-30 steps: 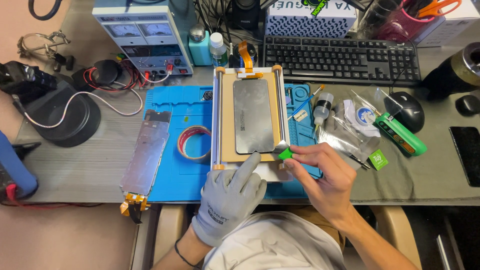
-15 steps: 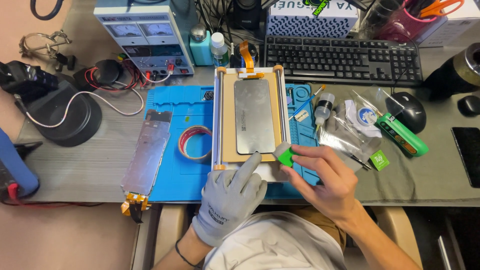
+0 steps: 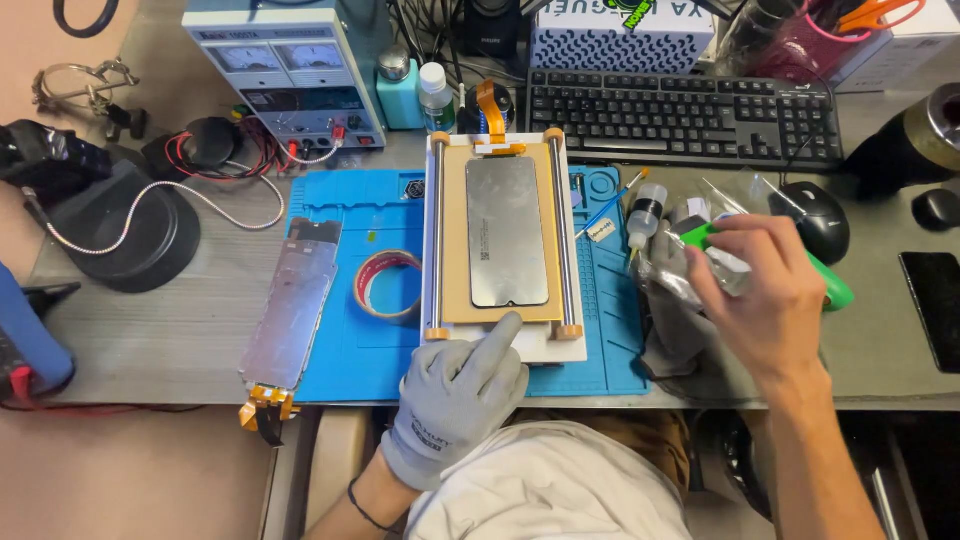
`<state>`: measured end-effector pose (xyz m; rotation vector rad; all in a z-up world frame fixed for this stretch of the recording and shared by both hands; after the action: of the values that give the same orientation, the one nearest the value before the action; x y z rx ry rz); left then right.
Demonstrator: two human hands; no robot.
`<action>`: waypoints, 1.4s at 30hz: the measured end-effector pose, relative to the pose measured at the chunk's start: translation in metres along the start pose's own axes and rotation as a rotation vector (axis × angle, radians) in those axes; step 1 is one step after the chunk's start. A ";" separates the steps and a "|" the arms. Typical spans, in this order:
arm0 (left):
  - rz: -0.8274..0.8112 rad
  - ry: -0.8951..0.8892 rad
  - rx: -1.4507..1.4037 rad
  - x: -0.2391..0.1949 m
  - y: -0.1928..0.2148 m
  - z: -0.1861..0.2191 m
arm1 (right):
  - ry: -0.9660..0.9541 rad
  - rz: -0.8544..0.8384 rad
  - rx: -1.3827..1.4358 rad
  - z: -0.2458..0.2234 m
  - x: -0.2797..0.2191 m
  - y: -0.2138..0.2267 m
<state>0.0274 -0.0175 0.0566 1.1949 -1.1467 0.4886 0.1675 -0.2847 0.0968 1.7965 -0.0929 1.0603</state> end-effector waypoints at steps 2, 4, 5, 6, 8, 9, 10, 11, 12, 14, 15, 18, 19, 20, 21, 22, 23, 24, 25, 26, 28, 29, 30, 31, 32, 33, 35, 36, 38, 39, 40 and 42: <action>0.012 -0.003 -0.014 0.000 0.000 0.000 | -0.055 -0.001 0.060 0.012 -0.001 0.004; 0.023 -0.008 -0.027 -0.001 -0.002 0.000 | -0.111 0.000 0.123 0.020 -0.003 0.004; 0.035 0.001 -0.019 -0.002 -0.002 0.000 | -0.147 0.024 0.194 0.021 -0.006 0.005; 0.047 0.010 -0.011 -0.003 -0.002 0.000 | -0.184 0.047 0.266 0.023 -0.008 0.005; 0.036 0.008 -0.017 0.002 0.000 0.000 | -0.139 0.016 0.272 0.007 -0.004 0.000; 0.027 0.007 -0.021 0.004 0.001 0.000 | -0.090 -0.015 0.279 -0.003 -0.002 -0.003; 0.028 0.004 -0.026 0.005 0.003 0.000 | -0.094 -0.013 0.275 -0.003 -0.004 -0.010; 0.001 -0.004 -0.032 0.006 0.003 0.000 | -0.023 -0.068 0.316 -0.009 -0.006 -0.020; -0.026 -0.011 -0.039 0.008 0.003 0.000 | 0.047 -0.123 0.356 -0.015 -0.007 -0.030; -0.012 -0.024 -0.064 0.005 0.002 -0.001 | 0.132 -0.184 0.275 -0.021 -0.013 -0.043; -0.002 -0.034 -0.085 0.004 0.001 -0.001 | 0.217 -0.249 0.198 -0.026 -0.017 -0.052; -0.030 -0.080 -0.183 0.009 0.003 -0.002 | 0.253 -0.183 0.175 -0.027 -0.009 -0.044; -0.028 -0.079 -0.189 0.009 0.003 -0.003 | 0.251 -0.186 0.169 -0.020 -0.010 -0.041; -0.023 -0.087 -0.207 0.009 0.003 -0.003 | 0.154 -0.144 0.144 -0.007 -0.010 -0.037; -0.018 -0.094 -0.223 0.008 0.003 -0.003 | 0.061 -0.101 0.120 0.006 -0.009 -0.032; -0.015 -0.092 -0.226 0.009 0.003 -0.003 | 0.062 -0.103 0.115 0.013 -0.009 -0.028; -0.030 -0.091 -0.250 0.010 0.003 -0.003 | -0.038 -0.095 0.115 0.027 -0.008 -0.024; -0.046 -0.089 -0.273 0.012 0.003 -0.003 | -0.138 -0.086 0.115 0.041 -0.007 -0.020; -0.044 -0.089 -0.272 0.010 0.002 -0.003 | -0.136 -0.085 0.114 0.050 -0.011 -0.022; -0.035 -0.091 -0.259 0.008 0.001 -0.003 | -0.186 -0.171 0.062 0.063 -0.017 -0.029; -0.026 -0.097 -0.249 0.007 0.000 -0.002 | -0.241 -0.254 0.008 0.084 -0.028 -0.042; -0.023 -0.091 -0.247 0.008 0.000 -0.002 | -0.207 -0.285 -0.051 0.089 -0.033 -0.050; -0.021 -0.085 -0.246 0.009 0.000 -0.002 | -0.173 -0.316 -0.111 0.094 -0.039 -0.059; -0.023 -0.088 -0.248 0.008 0.000 -0.002 | -0.177 -0.315 -0.111 0.097 -0.040 -0.060; -0.023 -0.085 -0.243 0.007 -0.001 -0.002 | -0.161 -0.318 -0.116 0.098 -0.041 -0.063; -0.023 -0.080 -0.237 0.006 -0.001 -0.002 | -0.144 -0.322 -0.120 0.100 -0.041 -0.065; -0.026 -0.075 -0.244 0.007 0.000 -0.002 | -0.140 -0.311 -0.153 0.102 -0.040 -0.067; -0.028 -0.069 -0.251 0.008 0.000 -0.003 | -0.136 -0.301 -0.186 0.103 -0.040 -0.067; -0.031 -0.074 -0.257 0.009 -0.001 -0.004 | -0.196 -0.241 -0.107 0.105 -0.035 -0.063; -0.037 -0.073 -0.264 0.008 -0.001 -0.003 | -0.255 -0.188 -0.026 0.107 -0.033 -0.059; -0.037 -0.073 -0.262 0.009 0.000 -0.003 | -0.253 -0.188 -0.025 0.097 -0.028 -0.050; -0.021 -0.079 -0.226 0.012 0.003 0.000 | -0.503 -0.010 0.245 0.092 -0.019 -0.025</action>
<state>0.0300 -0.0191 0.0684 1.0362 -1.2205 0.2891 0.2248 -0.3519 0.0559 2.2528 -0.2669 0.6099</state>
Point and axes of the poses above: each hand's wrist, its own x-axis towards the middle knuckle, its own y-axis out of the back of the hand, z = x × y, the point moved 7 cm from there along x, towards the middle knuckle, and after that the axes turned 5 degrees about -x, right-handed, at the moved point
